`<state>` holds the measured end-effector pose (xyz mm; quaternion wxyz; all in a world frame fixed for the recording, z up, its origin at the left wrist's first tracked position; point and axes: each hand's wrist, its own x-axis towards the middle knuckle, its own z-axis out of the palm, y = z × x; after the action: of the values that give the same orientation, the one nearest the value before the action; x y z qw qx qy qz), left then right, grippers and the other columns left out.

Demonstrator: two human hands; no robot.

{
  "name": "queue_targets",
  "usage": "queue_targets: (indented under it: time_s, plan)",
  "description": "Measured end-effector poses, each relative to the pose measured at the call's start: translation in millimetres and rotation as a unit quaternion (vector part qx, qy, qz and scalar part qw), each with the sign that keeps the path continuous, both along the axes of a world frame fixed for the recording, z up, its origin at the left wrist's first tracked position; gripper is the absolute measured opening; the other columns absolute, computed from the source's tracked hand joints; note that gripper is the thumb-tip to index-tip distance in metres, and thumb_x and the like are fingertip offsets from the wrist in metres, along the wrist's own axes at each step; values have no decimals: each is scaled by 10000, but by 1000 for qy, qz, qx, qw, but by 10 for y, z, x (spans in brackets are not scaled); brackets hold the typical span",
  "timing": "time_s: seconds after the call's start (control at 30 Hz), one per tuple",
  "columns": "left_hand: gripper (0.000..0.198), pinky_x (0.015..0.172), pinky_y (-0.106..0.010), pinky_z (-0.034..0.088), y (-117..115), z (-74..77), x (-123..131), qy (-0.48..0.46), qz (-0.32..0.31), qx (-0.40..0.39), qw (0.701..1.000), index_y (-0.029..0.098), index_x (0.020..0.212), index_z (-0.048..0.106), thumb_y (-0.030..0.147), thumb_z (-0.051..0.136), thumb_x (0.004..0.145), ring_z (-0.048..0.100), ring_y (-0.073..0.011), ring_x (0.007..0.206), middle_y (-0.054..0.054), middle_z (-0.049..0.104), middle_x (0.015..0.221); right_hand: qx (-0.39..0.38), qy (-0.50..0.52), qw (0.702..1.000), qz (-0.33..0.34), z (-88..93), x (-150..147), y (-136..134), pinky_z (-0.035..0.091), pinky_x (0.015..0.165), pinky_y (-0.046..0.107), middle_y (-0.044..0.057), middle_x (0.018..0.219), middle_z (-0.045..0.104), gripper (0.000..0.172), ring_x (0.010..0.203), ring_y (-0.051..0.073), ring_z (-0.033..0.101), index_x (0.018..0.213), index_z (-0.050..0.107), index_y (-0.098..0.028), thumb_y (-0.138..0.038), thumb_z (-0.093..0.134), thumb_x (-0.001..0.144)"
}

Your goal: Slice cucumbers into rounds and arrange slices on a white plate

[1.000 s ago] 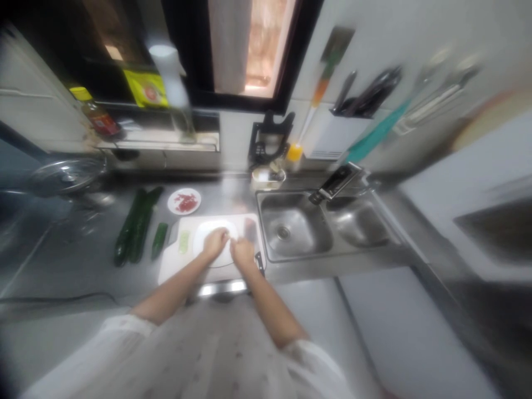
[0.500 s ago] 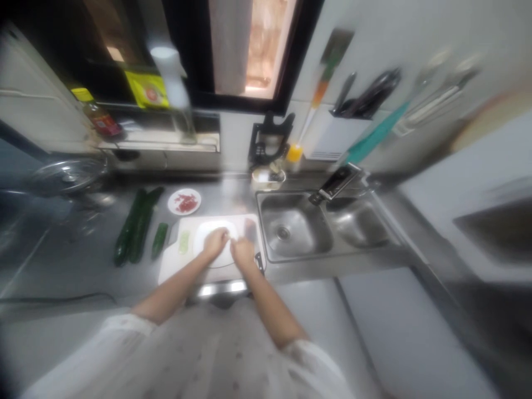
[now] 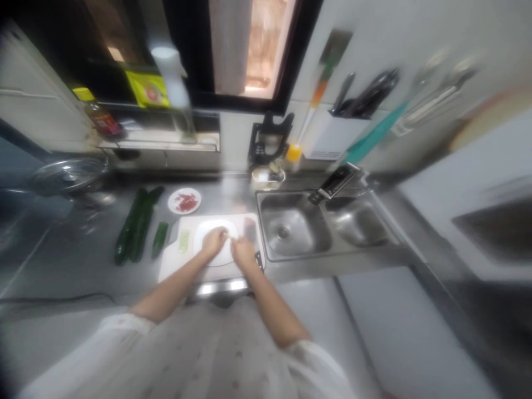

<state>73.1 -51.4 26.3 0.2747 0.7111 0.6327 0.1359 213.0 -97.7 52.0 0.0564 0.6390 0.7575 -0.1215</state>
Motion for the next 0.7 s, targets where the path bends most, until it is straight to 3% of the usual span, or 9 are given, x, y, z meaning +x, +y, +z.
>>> queue_targets:
  time_s: [0.27,0.53,0.7]
  plan:
    - [199,813,-257,442,-239,13,-289,-51,34,32,998,209,987,668,293,520,884,605,-169,914,-39,673,1005,45,38,998,13,21,27,-286,347,784,275,82,965,637,328,916,185,534,1141,645,-218,-301,375,974]
    - [209,749,-259,454,-533,37,-637,-104,96,54,988,196,928,686,313,528,858,605,-159,786,-34,688,908,88,76,990,82,31,-186,-484,311,726,268,70,858,613,305,815,173,507,1004,678,-192,-285,390,970]
    - [202,770,-262,460,-728,68,-859,-110,136,53,983,200,907,682,320,534,840,613,-163,806,-29,696,928,105,90,985,99,15,-270,-520,288,687,267,56,819,596,289,779,166,484,930,675,-196,-282,402,965]
